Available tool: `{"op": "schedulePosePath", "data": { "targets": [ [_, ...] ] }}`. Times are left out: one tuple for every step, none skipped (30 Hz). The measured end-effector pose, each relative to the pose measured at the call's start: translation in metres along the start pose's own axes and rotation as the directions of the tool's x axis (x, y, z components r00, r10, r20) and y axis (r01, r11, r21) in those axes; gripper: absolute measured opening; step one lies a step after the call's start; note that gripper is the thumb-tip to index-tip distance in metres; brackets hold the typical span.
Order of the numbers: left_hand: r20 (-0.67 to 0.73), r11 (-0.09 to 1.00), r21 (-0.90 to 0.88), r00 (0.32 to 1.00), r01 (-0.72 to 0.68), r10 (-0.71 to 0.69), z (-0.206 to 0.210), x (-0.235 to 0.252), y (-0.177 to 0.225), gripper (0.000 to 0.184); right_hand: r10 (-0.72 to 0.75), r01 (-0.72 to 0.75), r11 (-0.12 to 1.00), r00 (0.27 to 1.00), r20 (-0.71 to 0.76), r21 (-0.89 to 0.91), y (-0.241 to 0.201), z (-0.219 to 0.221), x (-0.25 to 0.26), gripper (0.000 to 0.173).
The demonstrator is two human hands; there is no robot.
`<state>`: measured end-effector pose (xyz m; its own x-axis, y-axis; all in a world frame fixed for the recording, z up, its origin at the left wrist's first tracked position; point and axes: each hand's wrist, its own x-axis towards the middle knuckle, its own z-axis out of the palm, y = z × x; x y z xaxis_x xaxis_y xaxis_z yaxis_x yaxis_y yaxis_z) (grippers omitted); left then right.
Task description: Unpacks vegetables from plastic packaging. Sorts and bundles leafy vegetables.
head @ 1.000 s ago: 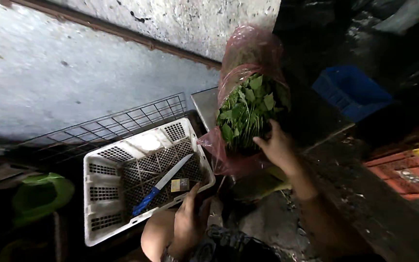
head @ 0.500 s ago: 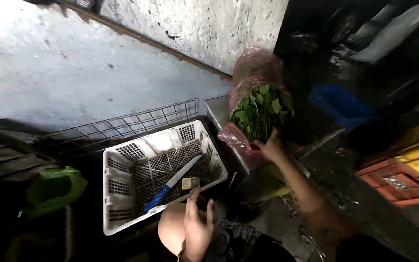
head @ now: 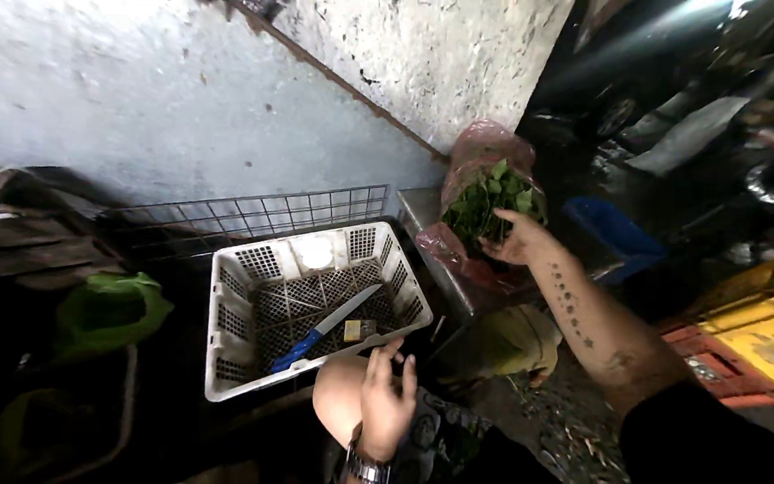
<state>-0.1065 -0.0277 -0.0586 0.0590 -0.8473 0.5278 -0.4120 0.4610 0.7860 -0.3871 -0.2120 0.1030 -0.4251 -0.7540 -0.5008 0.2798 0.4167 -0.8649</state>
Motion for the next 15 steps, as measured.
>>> {"op": "schedulePosePath", "data": {
  "targets": [
    [0.004,1.000,0.004,1.000,-0.004,0.004,0.001,0.001,0.001,0.032,0.026,-0.025,0.998,1.000,0.010,-0.061,0.006,0.001,0.009,0.083],
    [0.008,1.000,0.010,1.000,-0.008,0.008,0.002,0.001,0.001,0.031,0.049,-0.046,0.991,0.999,0.019,-0.129,0.013,0.001,0.020,0.088],
    [0.012,1.000,0.017,1.000,-0.010,0.010,0.003,0.001,0.001,0.030,0.061,-0.055,0.979,0.998,0.027,-0.194,0.018,-0.001,0.035,0.094],
    [0.014,1.000,0.028,1.000,-0.010,0.009,0.003,0.001,0.001,0.029,0.065,-0.056,0.967,0.997,0.029,-0.248,0.018,0.000,0.045,0.096],
    [0.014,0.999,0.040,1.000,-0.010,0.009,0.004,0.001,0.001,0.029,0.070,-0.060,0.955,0.997,0.024,-0.289,0.013,0.003,0.048,0.094],
    [0.017,0.999,0.047,1.000,-0.009,0.008,0.004,0.000,0.000,0.028,0.079,-0.071,0.943,0.997,0.010,-0.324,0.006,0.007,0.050,0.087],
    [0.021,0.999,0.050,1.000,-0.011,0.010,0.003,0.000,0.000,0.027,0.092,-0.091,0.929,0.996,-0.014,-0.359,0.001,0.011,0.054,0.080],
    [0.024,0.999,0.048,1.000,-0.017,0.016,0.003,-0.001,0.000,0.026,0.104,-0.107,0.919,0.994,-0.030,-0.379,-0.004,0.014,0.056,0.072],
    [0.031,0.999,0.043,0.999,-0.020,0.019,0.004,-0.001,0.000,0.025,0.113,-0.115,0.916,0.993,-0.029,-0.383,-0.008,0.015,0.056,0.067],
    [0.038,0.999,0.036,0.999,-0.019,0.018,0.005,0.000,0.000,0.025,0.109,-0.110,0.928,0.994,-0.024,-0.356,-0.012,0.012,0.053,0.062],
    [0.045,0.999,0.032,0.999,-0.017,0.016,0.006,0.000,0.001,0.024,0.095,-0.096,0.950,0.995,-0.019,-0.298,-0.015,0.006,0.049,0.055],
    [0.051,0.999,0.030,0.999,-0.013,0.012,0.007,0.000,0.001,0.024,0.071,-0.072,0.973,0.997,-0.011,-0.220,-0.016,-0.003,0.041,0.044],
    [0.053,0.999,0.035,0.998,-0.014,0.012,0.009,0.000,0.002,0.024,0.047,-0.046,0.990,0.999,0.004,-0.132,-0.015,-0.015,0.033,0.031],
    [0.055,0.999,0.045,0.998,-0.018,0.015,0.010,0.000,0.002,0.024,0.025,-0.023,0.998,0.999,0.030,-0.056,-0.011,-0.028,0.025,0.017],
    [0.054,0.998,0.059,0.998,-0.024,0.021,0.011,0.000,0.002,0.023,0.006,-0.005,1.000,0.997,0.071,-0.008,-0.005,-0.040,0.017,0.005]
  ]
}}
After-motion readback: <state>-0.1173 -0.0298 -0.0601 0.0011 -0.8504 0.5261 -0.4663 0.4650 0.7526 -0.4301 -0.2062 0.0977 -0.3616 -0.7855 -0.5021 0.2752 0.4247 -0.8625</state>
